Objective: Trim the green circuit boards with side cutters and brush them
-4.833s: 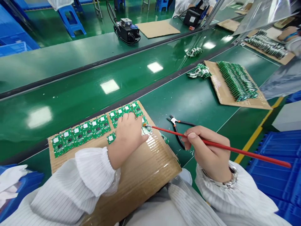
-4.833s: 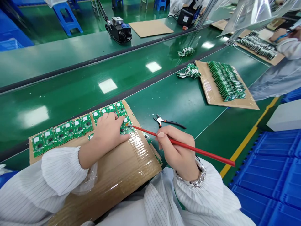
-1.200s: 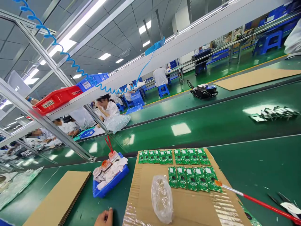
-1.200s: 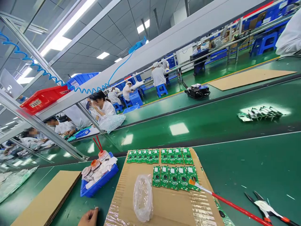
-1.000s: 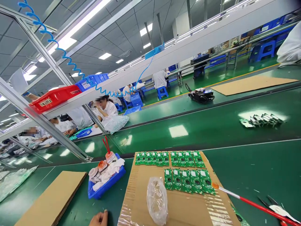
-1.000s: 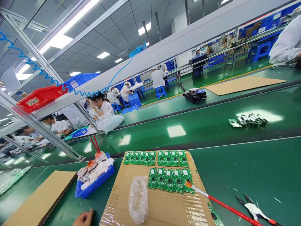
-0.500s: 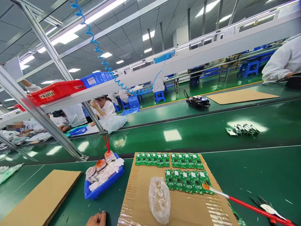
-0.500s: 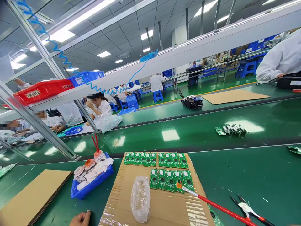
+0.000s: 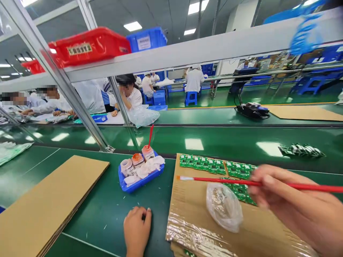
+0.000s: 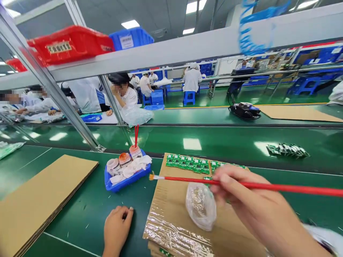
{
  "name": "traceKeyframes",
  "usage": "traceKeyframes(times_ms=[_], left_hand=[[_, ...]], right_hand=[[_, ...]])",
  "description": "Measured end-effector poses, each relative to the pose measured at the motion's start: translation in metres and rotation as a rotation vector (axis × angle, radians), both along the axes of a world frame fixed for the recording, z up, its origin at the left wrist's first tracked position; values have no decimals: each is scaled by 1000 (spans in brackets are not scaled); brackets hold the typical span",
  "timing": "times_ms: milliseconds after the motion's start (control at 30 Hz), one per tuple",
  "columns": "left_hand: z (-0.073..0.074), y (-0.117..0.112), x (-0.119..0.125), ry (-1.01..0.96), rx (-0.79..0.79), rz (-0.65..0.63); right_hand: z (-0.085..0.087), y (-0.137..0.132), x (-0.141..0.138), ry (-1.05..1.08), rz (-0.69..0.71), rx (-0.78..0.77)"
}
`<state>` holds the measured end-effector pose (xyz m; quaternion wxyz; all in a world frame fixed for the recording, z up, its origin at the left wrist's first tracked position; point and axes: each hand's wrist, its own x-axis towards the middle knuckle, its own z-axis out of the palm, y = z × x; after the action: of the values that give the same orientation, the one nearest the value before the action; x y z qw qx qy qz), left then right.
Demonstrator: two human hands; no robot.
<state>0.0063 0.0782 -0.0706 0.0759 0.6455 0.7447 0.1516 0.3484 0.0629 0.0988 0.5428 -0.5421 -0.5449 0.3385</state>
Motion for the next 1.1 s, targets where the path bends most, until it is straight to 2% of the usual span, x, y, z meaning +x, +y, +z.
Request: traceKeyframes(times_ms=[33,133,267,400,667,1100], left_hand=[[-1,-1,0,-5,3,-12],[-4,-2,-2,-21,17,-37],[-6,-1,-3,-32,39,-49],[-6,-1,-1,-38,53,-54],[-13,-1,-5,-30,94,-99],[-24,0,-8,12,316,-139]], right_hand=[[12,15,-24,57,144,-53],[31,58,-91,12,325,-62],[28,108,-157,-114,451,-12],[20,141,-196,-230,491,-16],[10,161,-229,-327,508,-25],[16,170,-234,-377,489,68]])
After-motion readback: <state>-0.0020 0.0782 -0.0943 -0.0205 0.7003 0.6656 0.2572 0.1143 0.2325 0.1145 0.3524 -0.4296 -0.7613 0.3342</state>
